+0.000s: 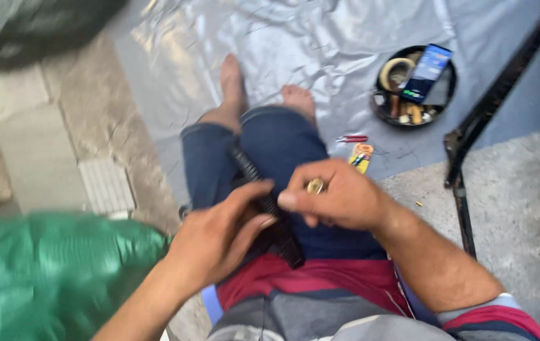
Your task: Hand-stitching the upper strap of a black sandal to the sole using a needle and thread.
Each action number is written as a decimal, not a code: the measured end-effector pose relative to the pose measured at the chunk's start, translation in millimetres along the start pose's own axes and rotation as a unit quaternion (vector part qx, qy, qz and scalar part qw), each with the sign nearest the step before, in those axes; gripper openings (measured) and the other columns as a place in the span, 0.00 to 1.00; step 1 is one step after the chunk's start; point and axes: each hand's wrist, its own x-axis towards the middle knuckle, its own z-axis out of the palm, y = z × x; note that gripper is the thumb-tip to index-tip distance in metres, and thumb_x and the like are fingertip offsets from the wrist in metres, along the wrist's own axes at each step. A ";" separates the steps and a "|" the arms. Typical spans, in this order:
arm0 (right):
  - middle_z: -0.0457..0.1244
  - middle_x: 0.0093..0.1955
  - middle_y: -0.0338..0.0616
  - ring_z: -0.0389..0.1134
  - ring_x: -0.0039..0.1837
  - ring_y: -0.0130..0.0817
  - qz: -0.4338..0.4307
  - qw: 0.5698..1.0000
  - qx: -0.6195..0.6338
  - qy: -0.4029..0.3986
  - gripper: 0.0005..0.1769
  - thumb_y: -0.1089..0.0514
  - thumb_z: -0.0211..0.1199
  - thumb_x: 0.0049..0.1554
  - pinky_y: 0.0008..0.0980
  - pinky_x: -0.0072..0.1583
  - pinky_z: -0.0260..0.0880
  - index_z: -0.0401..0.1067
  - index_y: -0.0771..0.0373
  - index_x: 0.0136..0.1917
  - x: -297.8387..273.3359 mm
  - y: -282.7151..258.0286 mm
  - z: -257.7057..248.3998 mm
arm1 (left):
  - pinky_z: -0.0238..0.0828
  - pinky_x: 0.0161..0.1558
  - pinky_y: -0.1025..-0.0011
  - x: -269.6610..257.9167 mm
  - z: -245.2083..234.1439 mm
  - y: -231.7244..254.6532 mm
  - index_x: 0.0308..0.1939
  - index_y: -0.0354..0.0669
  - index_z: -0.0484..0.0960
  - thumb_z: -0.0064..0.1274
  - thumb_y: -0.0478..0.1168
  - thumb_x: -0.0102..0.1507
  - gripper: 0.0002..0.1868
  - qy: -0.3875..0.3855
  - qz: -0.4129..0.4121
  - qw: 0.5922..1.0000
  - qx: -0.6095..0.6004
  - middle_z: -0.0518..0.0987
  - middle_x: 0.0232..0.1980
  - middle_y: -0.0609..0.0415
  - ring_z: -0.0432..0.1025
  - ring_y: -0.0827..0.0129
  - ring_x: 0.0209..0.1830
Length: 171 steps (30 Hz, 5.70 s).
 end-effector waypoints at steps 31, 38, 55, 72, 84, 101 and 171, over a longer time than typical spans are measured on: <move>0.61 0.48 0.33 0.66 0.45 0.31 -0.139 0.795 -0.588 -0.048 0.24 0.57 0.50 0.51 0.34 0.41 0.67 0.62 0.44 0.62 -4.2 -4.0 22.6 | 0.65 0.43 0.50 -46.3 61.1 -63.0 0.59 0.51 0.64 0.57 0.60 0.50 0.38 0.217 0.008 0.976 -0.006 0.60 0.62 0.46 0.62 0.51 0.59; 0.61 0.47 0.30 0.66 0.41 0.30 -0.177 0.745 -0.641 -0.063 0.22 0.56 0.53 0.50 0.35 0.34 0.66 0.66 0.42 0.59 -2.9 2.1 13.1 | 0.70 0.19 0.55 -35.4 70.8 -60.6 0.59 0.59 0.65 0.59 0.58 0.49 0.36 0.169 -0.045 0.984 -0.023 0.64 0.48 0.54 0.68 0.56 0.34; 0.60 0.46 0.29 0.65 0.37 0.29 -0.191 0.715 -0.669 -0.068 0.21 0.57 0.53 0.51 0.33 0.32 0.65 0.67 0.41 0.58 4.6 6.9 12.3 | 0.66 0.12 0.61 -34.3 97.6 -65.5 0.50 0.55 0.71 0.49 0.62 0.53 0.27 0.248 -0.025 0.967 -0.054 0.64 0.39 0.57 0.72 0.64 0.26; 0.59 0.43 0.27 0.66 0.34 0.37 -0.093 0.629 -0.772 -0.009 0.20 0.50 0.54 0.50 0.43 0.26 0.67 0.66 0.40 0.58 -5.3 0.7 35.8 | 0.65 0.22 0.73 -24.0 140.4 -61.1 0.47 0.46 0.77 0.48 0.51 0.62 0.16 0.400 0.070 0.913 0.044 0.71 0.28 0.62 0.67 0.70 0.19; 0.64 0.37 0.34 0.66 0.36 0.41 -0.191 0.817 -0.532 0.115 0.12 0.63 0.62 0.47 0.32 0.34 0.64 0.76 0.49 0.45 -0.2 32.3 34.7 | 0.68 0.19 0.75 -22.1 149.6 -58.2 0.47 0.40 0.76 0.47 0.43 0.61 0.14 0.430 0.078 0.900 -0.012 0.72 0.31 0.56 0.70 0.69 0.19; 0.66 0.39 0.32 0.68 0.39 0.37 -0.260 0.767 -0.555 0.191 0.08 0.60 0.64 0.47 0.35 0.39 0.68 0.76 0.50 0.42 -1.0 42.7 54.1 | 0.70 0.24 0.77 -37.4 121.2 -63.3 0.44 0.50 0.78 0.52 0.43 0.59 0.11 0.405 0.067 0.912 -0.027 0.74 0.32 0.63 0.73 0.71 0.24; 0.66 0.32 0.46 0.64 0.36 0.31 -0.179 0.973 -0.142 0.022 0.06 0.62 0.59 0.49 0.30 0.42 0.64 0.75 0.65 0.39 1.2 35.2 48.0 | 0.71 0.28 0.70 -50.7 68.8 -60.5 0.51 0.49 0.69 0.56 0.38 0.54 0.22 0.167 -0.043 0.951 -0.258 0.80 0.29 0.57 0.74 0.63 0.25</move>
